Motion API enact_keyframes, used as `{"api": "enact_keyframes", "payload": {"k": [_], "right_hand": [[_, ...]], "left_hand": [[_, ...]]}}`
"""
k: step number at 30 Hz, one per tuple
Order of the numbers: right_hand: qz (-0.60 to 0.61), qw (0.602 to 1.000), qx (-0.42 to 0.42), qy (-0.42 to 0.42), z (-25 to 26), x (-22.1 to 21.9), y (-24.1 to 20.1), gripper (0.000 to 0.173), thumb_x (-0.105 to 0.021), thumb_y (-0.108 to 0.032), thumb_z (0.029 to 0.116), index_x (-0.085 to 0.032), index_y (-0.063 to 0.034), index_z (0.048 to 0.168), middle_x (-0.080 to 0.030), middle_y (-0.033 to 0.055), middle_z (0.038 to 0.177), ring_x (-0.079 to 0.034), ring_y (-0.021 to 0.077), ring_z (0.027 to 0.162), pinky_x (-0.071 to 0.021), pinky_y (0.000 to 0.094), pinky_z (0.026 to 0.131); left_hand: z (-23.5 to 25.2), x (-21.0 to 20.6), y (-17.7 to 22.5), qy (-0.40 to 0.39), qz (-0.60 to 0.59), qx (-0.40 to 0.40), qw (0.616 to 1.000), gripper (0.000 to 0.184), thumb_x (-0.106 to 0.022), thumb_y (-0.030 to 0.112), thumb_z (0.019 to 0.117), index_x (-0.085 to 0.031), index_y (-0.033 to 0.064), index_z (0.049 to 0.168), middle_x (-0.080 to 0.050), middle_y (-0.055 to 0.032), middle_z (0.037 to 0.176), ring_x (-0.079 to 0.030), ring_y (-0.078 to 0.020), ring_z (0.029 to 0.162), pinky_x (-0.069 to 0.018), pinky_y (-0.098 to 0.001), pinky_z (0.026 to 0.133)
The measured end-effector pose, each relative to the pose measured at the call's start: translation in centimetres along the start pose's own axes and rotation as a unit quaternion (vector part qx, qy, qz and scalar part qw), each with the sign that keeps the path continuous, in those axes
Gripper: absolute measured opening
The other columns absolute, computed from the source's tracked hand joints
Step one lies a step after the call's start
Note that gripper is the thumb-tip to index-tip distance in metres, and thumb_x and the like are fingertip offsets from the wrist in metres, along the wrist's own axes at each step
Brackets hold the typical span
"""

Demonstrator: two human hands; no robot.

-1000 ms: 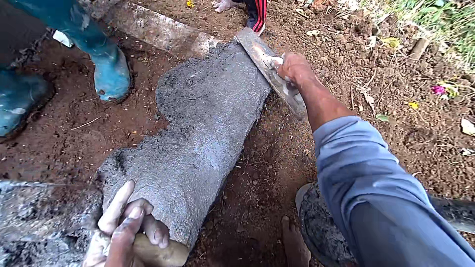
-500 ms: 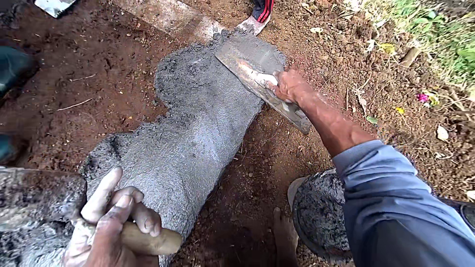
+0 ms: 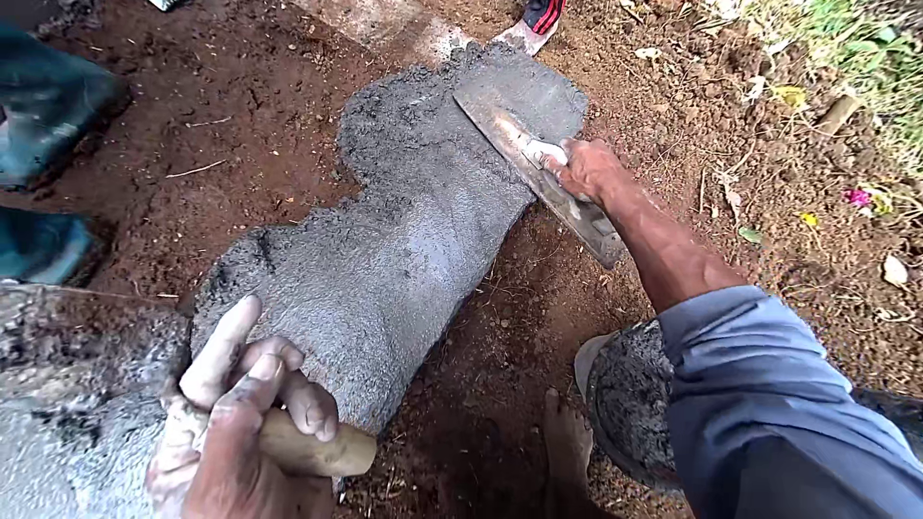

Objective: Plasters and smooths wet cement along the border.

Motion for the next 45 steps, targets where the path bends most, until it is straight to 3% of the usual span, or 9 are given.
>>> {"api": "enact_keyframes", "payload": {"k": [4,13,16,22,32,39,42,43,45], "right_hand": [[-0.03,0.997,0.06,-0.032,-3.1,-1.1,-3.2,0.061,-0.044,-0.058,0.1057,-0.062,-0.0013,0.12,-0.067,0.0288,0.107,-0.067,0.0486,0.107,-0.0527,0.0662,0.087],[-0.061,0.986,0.127,-0.093,-10.3,-4.9,-9.5,0.059,-0.045,-0.054,0.1062,-0.059,-0.0033,0.133,-0.069,0.0257,0.102,-0.069,0.0456,0.101,-0.0546,0.0625,0.084],[-0.06,0.978,0.167,-0.108,-14.3,-6.9,-12.8,0.055,-0.047,-0.054,0.1053,-0.061,-0.0052,0.127,-0.069,0.0216,0.096,-0.07,0.0427,0.095,-0.056,0.0599,0.079],[-0.029,0.931,0.288,-0.223,-24.4,-10.6,-19.7,0.055,-0.043,-0.048,0.109,-0.052,-0.0044,0.142,-0.069,0.0265,0.109,-0.069,0.0477,0.099,-0.0541,0.0628,0.083],[-0.075,0.986,0.149,-0.027,-11.7,-5.3,-10.0,0.048,-0.051,-0.049,0.1055,-0.06,-0.0074,0.127,-0.07,0.0221,0.093,-0.071,0.0441,0.088,-0.0553,0.0601,0.073],[-0.058,0.998,0.001,0.029,-3.5,-0.2,-3.3,0.057,-0.045,-0.053,0.1066,-0.057,-0.0045,0.134,-0.068,0.0292,0.113,-0.067,0.0499,0.108,-0.0531,0.066,0.084],[0.11,0.982,-0.134,0.078,-0.7,1.2,1.7,0.061,-0.043,-0.052,0.107,-0.059,-0.0009,0.136,-0.065,0.0291,0.127,-0.065,0.0455,0.119,-0.0511,0.066,0.095],[0.218,0.955,-0.175,0.102,-0.1,1.0,3.4,0.059,-0.042,-0.052,0.108,-0.062,-0.001,0.131,-0.068,0.0251,0.12,-0.068,0.0382,0.111,-0.0539,0.0594,0.092],[0.466,0.84,-0.237,0.145,0.8,-0.7,5.9,0.054,-0.036,-0.055,0.1093,-0.06,-0.0071,0.112,-0.058,0.0093,0.08,-0.06,0.0199,0.062,-0.0549,0.038,0.057]], "left_hand": [[0.3,0.7,0.1,0.007,-0.017,0.0,1.0,0.035,-0.029,0.0,0.1044,-0.045,-0.0026,0.136,-0.063,-0.0011,0.078,-0.053,-0.0076,0.042,-0.0489,-0.0202,0.037],[0.2,1.8,1.1,0.018,-0.048,-0.015,0.999,0.033,-0.03,0.001,0.1052,-0.048,-0.0031,0.132,-0.063,-0.0024,0.078,-0.053,-0.0077,0.043,-0.0484,-0.0195,0.037],[-0.1,2.1,1.6,0.019,-0.052,-0.018,0.998,0.034,-0.031,0.001,0.1053,-0.048,-0.0028,0.134,-0.062,-0.0025,0.078,-0.053,-0.0076,0.043,-0.0482,-0.0193,0.036],[-0.1,2.3,1.8,0.008,-0.03,-0.01,0.999,0.031,-0.026,0.001,0.1054,-0.047,-0.0006,0.128,-0.062,0.0013,0.074,-0.053,-0.0064,0.042,-0.048,-0.0186,0.037],[1.2,2.8,0.7,-0.051,-0.029,-0.017,0.998,0.034,-0.026,0.002,0.1042,-0.044,0.0002,0.133,-0.066,0.0009,0.081,-0.057,-0.0083,0.046,-0.0522,-0.0208,0.041],[1.7,1.6,-0.3,-0.052,-0.009,-0.012,0.999,0.035,-0.028,0.001,0.104,-0.046,-0.0003,0.134,-0.065,0.0014,0.077,-0.057,-0.0082,0.044,-0.0513,-0.0213,0.039],[1.8,1.5,-0.4,-0.055,0.004,-0.009,0.998,0.037,-0.028,0.002,0.1045,-0.043,-0.0007,0.138,-0.064,0.0014,0.08,-0.057,-0.0079,0.045,-0.0511,-0.0203,0.04],[1.9,1.5,-0.6,-0.057,0.003,-0.009,0.998,0.037,-0.028,0.001,0.1043,-0.042,-0.0013,0.138,-0.064,0.0009,0.079,-0.057,-0.0083,0.045,-0.0509,-0.0207,0.04],[1.8,1.4,-0.8,-0.067,0.009,-0.003,0.998,0.036,-0.027,0.002,0.1045,-0.043,-0.0014,0.137,-0.064,0.0007,0.078,-0.057,-0.0088,0.045,-0.0513,-0.0215,0.04]]}}
Point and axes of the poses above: each hand's wrist, its own z-axis towards the middle knuckle, its own x-axis out of the back of the hand, y = z × x, the point moved 3 cm from there along z, towards the middle knuckle
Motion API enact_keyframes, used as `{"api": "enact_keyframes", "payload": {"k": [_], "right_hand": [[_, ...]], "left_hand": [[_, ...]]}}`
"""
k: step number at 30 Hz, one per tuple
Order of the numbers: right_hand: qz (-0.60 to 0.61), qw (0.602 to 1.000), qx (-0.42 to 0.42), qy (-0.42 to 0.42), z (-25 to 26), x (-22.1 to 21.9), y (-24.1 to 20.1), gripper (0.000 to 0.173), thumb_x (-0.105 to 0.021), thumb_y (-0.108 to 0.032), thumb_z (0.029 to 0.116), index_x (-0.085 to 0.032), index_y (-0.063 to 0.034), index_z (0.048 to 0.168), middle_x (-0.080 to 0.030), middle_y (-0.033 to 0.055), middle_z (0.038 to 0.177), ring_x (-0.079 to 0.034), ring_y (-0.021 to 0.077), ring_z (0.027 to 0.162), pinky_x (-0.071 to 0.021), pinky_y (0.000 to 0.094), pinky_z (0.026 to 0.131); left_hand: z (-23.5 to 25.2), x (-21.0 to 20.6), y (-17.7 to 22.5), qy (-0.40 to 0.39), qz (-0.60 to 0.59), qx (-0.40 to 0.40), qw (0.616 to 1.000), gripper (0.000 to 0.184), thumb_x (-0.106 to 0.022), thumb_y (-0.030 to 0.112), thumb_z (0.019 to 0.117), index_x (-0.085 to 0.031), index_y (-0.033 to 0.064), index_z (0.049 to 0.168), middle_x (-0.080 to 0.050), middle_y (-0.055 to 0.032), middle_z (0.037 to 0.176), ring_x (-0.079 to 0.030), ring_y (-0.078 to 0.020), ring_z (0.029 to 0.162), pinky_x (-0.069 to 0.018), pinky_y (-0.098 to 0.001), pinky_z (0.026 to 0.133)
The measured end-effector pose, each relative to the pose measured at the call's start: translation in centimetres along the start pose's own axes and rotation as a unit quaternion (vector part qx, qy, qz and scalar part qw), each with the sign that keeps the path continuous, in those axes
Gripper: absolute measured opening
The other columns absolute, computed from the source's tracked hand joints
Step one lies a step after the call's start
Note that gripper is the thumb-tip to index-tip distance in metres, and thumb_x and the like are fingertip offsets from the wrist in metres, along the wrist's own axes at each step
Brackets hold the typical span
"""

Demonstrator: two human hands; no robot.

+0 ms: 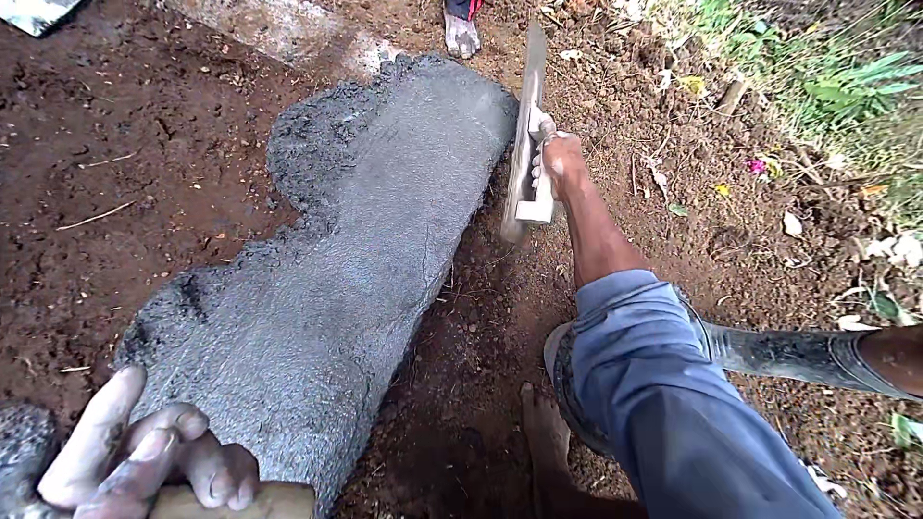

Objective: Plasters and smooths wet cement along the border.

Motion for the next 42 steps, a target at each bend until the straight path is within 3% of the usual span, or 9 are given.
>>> {"api": "enact_keyframes", "payload": {"k": [2,5,17,21,27,32,37,40,42], "right_hand": [[0.233,0.968,-0.086,-0.032,0.9,-0.8,1.8,0.051,-0.035,-0.061,0.1077,-0.052,-0.014,0.095,-0.046,-0.0003,0.063,-0.047,0.0125,0.046,-0.0464,0.0301,0.044],[0.336,0.931,-0.118,-0.081,-0.3,-3.5,2.9,0.048,-0.034,-0.059,0.1083,-0.049,-0.0165,0.092,-0.042,-0.0027,0.062,-0.043,0.0094,0.046,-0.0422,0.0257,0.045],[0.371,0.903,-0.183,-0.116,-21.2,-11.2,9.4,0.05,-0.033,-0.059,0.1084,-0.048,-0.0158,0.089,-0.043,-0.0034,0.057,-0.045,0.0095,0.043,-0.0439,0.0267,0.041],[0.366,0.901,-0.203,-0.117,-27.5,-12.8,11.6,0.05,-0.034,-0.061,0.1077,-0.049,-0.0161,0.091,-0.044,-0.0034,0.057,-0.046,0.0097,0.041,-0.0459,0.0279,0.039],[0.362,0.894,-0.221,-0.144,-38.1,-15.4,14.6,0.06,-0.031,-0.074,0.1014,-0.051,-0.0181,0.092,-0.042,-0.0038,0.057,-0.044,0.0093,0.042,-0.0457,0.0286,0.041],[0.284,0.91,-0.258,-0.156,-47.9,-16.3,19.0,0.052,-0.027,-0.049,0.1127,-0.052,-0.0059,0.099,-0.045,0.0,0.058,-0.047,0.0139,0.045,-0.0479,0.0327,0.042],[0.02,0.998,-0.036,-0.052,-40.9,-8.6,16.1,0.044,-0.041,-0.036,0.1124,-0.06,0.0033,0.116,-0.059,0.0093,0.073,-0.06,0.0187,0.058,-0.0567,0.0407,0.059],[-0.192,0.977,0.076,-0.048,-33.2,-4.8,8.7,0.051,-0.048,-0.045,0.1084,-0.06,0.0018,0.125,-0.069,0.0241,0.098,-0.069,0.038,0.09,-0.056,0.0587,0.082],[-0.331,0.934,0.128,-0.036,-29.4,-4.1,3.2,0.062,-0.048,-0.051,0.1065,-0.055,0.0007,0.139,-0.067,0.0323,0.118,-0.065,0.0512,0.112,-0.0492,0.071,0.092]], "left_hand": [[-0.1,-0.1,-0.1,-0.01,-0.004,0.009,1.0,0.036,-0.026,0.003,0.1044,-0.044,0.0004,0.137,-0.066,0.0008,0.079,-0.058,-0.0087,0.046,-0.0518,-0.0215,0.04],[-0.3,0.0,-0.1,-0.023,-0.009,0.019,1.0,0.039,-0.026,0.004,0.1049,-0.041,0.0017,0.14,-0.065,0.0005,0.081,-0.057,-0.0088,0.046,-0.0514,-0.021,0.041],[-2.7,2.0,2.2,0.023,-0.068,-0.007,0.997,0.036,-0.028,0.001,0.1038,-0.048,0.0035,0.133,-0.062,-0.0023,0.076,-0.053,-0.0085,0.045,-0.0494,-0.02,0.04],[-4.1,4.5,3.5,0.005,-0.115,-0.017,0.993,0.029,-0.028,0.007,0.1068,-0.057,0.0049,0.102,-0.061,-0.0042,0.072,-0.057,-0.0103,0.048,-0.052,-0.0207,0.044],[-5.8,8.6,5.8,0.014,-0.165,-0.012,0.986,0.028,-0.025,0.003,0.1067,-0.053,-0.0002,0.102,-0.057,-0.0075,0.068,-0.057,-0.0153,0.047,-0.0542,-0.026,0.043],[-6.3,9.3,6.2,-0.014,-0.159,-0.032,0.987,0.03,-0.026,0.005,0.1053,-0.054,0.0028,0.096,-0.058,-0.0047,0.063,-0.06,-0.0139,0.049,-0.0548,-0.024,0.048],[-6.3,9.5,6.6,0.044,-0.156,-0.07,0.984,0.023,-0.03,0.003,0.1045,-0.053,0.0036,0.101,-0.061,-0.0049,0.07,-0.057,-0.0117,0.047,-0.0532,-0.0218,0.044],[-6.4,8.9,7.2,0.06,-0.143,-0.092,0.984,0.032,-0.032,-0.001,0.1012,-0.047,0.0015,0.129,-0.06,-0.002,0.073,-0.056,-0.0103,0.047,-0.0523,-0.0216,0.043],[-6.4,8.4,7.3,0.076,-0.132,-0.099,0.983,0.036,-0.036,0.0,0.0996,-0.05,-0.0021,0.133,-0.059,-0.0005,0.069,-0.055,-0.0096,0.046,-0.0518,-0.0219,0.042]]}}
Point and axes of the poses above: each hand's wrist, its own z-axis towards the middle knuckle, its own x-axis out of the back of the hand, y = z × x, the point moved 3 cm from there along z, towards the middle knuckle
